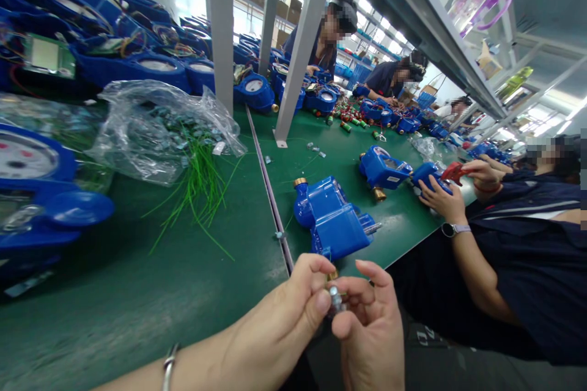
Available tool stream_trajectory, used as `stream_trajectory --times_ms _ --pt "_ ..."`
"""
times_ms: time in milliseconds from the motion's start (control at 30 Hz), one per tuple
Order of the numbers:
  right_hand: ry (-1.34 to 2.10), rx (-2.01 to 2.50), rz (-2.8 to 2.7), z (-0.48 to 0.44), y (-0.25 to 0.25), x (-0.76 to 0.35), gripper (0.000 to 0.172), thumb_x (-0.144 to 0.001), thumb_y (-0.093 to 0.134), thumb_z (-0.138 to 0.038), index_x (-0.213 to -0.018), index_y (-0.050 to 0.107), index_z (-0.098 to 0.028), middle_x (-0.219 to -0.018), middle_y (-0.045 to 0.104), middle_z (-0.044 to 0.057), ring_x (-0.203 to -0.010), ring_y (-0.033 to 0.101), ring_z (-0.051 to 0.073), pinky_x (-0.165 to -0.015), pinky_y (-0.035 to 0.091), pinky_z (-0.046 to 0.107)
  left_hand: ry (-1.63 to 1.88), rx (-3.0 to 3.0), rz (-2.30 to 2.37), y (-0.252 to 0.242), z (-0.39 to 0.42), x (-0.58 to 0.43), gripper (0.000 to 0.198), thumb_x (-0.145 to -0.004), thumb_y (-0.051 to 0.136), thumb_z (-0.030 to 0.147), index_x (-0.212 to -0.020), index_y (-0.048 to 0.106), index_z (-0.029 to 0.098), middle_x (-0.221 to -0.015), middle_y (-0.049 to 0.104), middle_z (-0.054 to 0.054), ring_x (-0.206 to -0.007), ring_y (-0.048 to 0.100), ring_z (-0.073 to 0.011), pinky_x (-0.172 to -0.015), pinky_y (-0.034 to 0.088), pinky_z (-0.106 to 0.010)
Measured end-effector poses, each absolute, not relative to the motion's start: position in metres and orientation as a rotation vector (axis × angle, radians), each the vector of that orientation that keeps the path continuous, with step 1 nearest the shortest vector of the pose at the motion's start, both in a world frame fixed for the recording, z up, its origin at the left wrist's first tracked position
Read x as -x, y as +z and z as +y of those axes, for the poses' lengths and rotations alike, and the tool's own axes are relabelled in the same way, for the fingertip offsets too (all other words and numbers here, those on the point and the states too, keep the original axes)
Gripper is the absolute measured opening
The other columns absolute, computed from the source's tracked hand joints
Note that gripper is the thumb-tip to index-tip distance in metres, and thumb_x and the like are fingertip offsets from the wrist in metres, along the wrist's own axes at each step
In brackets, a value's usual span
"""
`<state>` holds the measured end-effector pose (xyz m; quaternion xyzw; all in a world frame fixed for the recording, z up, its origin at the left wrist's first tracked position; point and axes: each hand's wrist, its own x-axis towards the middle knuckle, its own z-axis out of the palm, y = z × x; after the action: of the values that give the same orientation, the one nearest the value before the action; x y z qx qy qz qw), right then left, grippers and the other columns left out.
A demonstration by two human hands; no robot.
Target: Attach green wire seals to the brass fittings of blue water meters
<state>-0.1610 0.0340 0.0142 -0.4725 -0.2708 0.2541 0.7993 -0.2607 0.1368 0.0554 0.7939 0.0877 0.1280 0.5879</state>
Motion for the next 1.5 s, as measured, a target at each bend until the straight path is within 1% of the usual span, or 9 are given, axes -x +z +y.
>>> stream_trajectory --times_ms 233,433,533,600,767,1033,1233,1433,1500 --pt "0.534 1.135 -0.720 0.034 0.013 0.151 0.064 -0.058 0.083 -0.033 -0.105 0.041 -0.026 -0.083 0.063 -0.003 -0.070 0.063 0.011 -0.064 0.051 0.020 0.291 -1.643 0.205 0.048 0.142 0.257 0.029 -0.092 0.040 0.046 -0.095 0.047 0.019 -0.083 0.054 -0.001 -0.073 0.048 -0.0134 -0.066 0.041 -0.024" --pt "0.235 1.334 -0.890 0.033 0.000 0.157 0.054 -0.064 0.066 -0.063 -0.099 0.051 -0.024 -0.078 0.053 -0.003 -0.060 0.053 0.009 -0.055 0.045 0.020 0.380 -1.615 0.273 0.046 0.143 0.256 0.027 -0.093 0.038 0.044 -0.091 0.047 0.018 -0.077 0.050 0.001 -0.070 0.046 -0.0127 -0.064 0.041 -0.023" --pt "-0.033 1.513 -1.001 0.032 0.003 0.167 0.025 -0.087 0.053 -0.046 -0.095 0.059 -0.023 -0.081 0.058 0.001 -0.071 0.056 0.012 -0.065 0.045 0.022 0.403 -1.670 0.308 0.048 0.142 0.257 0.029 -0.093 0.036 0.046 -0.090 0.046 0.019 -0.078 0.048 0.001 -0.070 0.044 -0.0131 -0.065 0.042 -0.023" --pt "-0.181 1.570 -1.036 0.032 0.007 0.172 0.014 -0.091 0.048 -0.026 -0.100 0.059 -0.024 -0.088 0.061 0.003 -0.081 0.058 0.013 -0.075 0.044 0.025 0.385 -1.684 0.327 0.050 0.140 0.258 0.029 -0.093 0.034 0.046 -0.090 0.046 0.020 -0.079 0.047 0.001 -0.073 0.044 -0.0137 -0.068 0.042 -0.024" --pt "-0.347 1.609 -1.201 0.033 0.006 0.172 0.029 -0.084 0.051 -0.009 -0.109 0.055 -0.022 -0.092 0.064 0.006 -0.084 0.059 0.017 -0.076 0.046 0.030 0.367 -1.633 0.304 0.049 0.139 0.260 0.029 -0.094 0.033 0.046 -0.091 0.047 0.020 -0.083 0.047 0.000 -0.078 0.044 -0.0144 -0.073 0.042 -0.026" --pt "-0.364 1.588 -1.084 0.037 0.001 0.182 0.020 -0.087 0.045 -0.014 -0.101 0.059 -0.022 -0.082 0.062 0.007 -0.075 0.056 0.019 -0.072 0.042 0.034 0.344 -1.437 0.219 0.048 0.139 0.257 0.029 -0.088 0.049 0.046 -0.087 0.048 0.017 -0.072 0.044 0.002 -0.067 0.038 -0.0117 -0.060 0.035 -0.022" --pt "0.063 1.556 -0.822 0.036 0.007 0.187 0.020 -0.089 0.047 -0.033 -0.079 0.059 -0.021 -0.069 0.056 0.002 -0.063 0.052 0.015 -0.062 0.040 0.027 0.492 -1.538 0.280 0.051 0.147 0.254 0.024 -0.083 0.060 0.040 -0.077 0.059 0.017 -0.078 0.051 0.000 -0.076 0.047 -0.0138 -0.069 0.038 -0.024" --pt "1.156 0.921 -0.361 0.041 0.015 0.180 0.035 -0.083 0.044 -0.047 -0.060 0.036 -0.022 -0.042 0.023 -0.010 -0.032 0.014 0.005 -0.034 0.017 0.020 0.573 -1.643 0.275 0.045 0.145 0.256 0.019 -0.084 0.059 0.036 -0.077 0.065 0.020 -0.079 0.053 0.000 -0.081 0.051 -0.0149 -0.074 0.040 -0.025" --pt "1.145 0.965 -0.409 0.040 0.016 0.181 0.034 -0.084 0.043 -0.046 -0.062 0.039 -0.021 -0.042 0.028 -0.009 -0.032 0.019 0.005 -0.035 0.020 0.020 0.582 -1.652 0.278 0.046 0.143 0.257 0.018 -0.084 0.059 0.036 -0.076 0.066 0.021 -0.078 0.053 0.000 -0.080 0.051 -0.0147 -0.074 0.040 -0.024"
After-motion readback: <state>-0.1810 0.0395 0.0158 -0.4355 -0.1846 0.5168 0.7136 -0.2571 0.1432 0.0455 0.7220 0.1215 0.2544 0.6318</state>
